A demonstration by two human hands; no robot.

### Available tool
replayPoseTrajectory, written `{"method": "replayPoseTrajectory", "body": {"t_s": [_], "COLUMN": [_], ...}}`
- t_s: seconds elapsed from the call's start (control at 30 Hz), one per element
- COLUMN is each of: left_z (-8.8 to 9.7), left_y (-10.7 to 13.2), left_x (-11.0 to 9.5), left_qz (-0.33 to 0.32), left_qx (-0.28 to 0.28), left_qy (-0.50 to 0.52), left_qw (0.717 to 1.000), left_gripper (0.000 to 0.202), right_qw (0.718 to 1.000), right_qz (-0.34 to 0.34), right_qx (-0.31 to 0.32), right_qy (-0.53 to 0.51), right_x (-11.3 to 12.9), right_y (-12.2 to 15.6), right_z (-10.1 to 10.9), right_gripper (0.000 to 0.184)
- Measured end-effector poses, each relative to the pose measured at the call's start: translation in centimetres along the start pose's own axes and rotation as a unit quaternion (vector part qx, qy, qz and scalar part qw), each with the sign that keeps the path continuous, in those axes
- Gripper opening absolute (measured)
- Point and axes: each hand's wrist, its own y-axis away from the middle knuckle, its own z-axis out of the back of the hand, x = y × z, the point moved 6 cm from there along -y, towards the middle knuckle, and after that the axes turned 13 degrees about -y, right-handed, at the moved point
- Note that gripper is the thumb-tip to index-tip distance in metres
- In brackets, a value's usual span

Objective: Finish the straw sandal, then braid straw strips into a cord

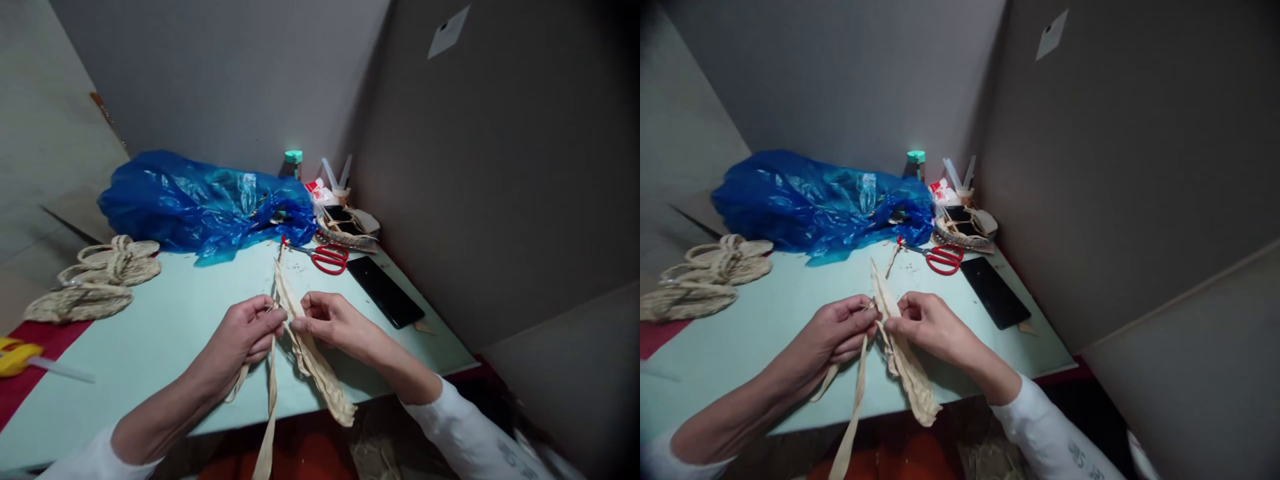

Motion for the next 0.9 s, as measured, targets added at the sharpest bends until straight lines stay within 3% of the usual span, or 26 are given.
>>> {"method": "replayPoseTrajectory", "body": {"t_s": [0.37, 0.6, 0.9], "left_z": [0.1, 0.2, -0.2], "left_y": [0.1, -0.1, 0.1], "left_x": [0.2, 0.1, -0.1], "left_qz": [-0.001, 0.009, 0.028], "left_qx": [0.014, 0.017, 0.014], "left_qy": [-0.058, -0.072, -0.063], "left_qw": [0.998, 0.997, 0.998], "left_gripper": [0.024, 0.020, 0.019], "right_qw": [0.998, 1.000, 0.999], "right_qz": [-0.012, -0.004, 0.016], "right_qx": [0.063, -0.006, -0.019], "right_qy": [-0.012, -0.014, -0.043], "right_x": [-0.2, -0.1, -0.1], "right_y": [-0.1, 0.2, -0.2], "right_z": [-1.3, -0.2, -0.3], "right_gripper": [0.034, 0.024, 0.021]}}
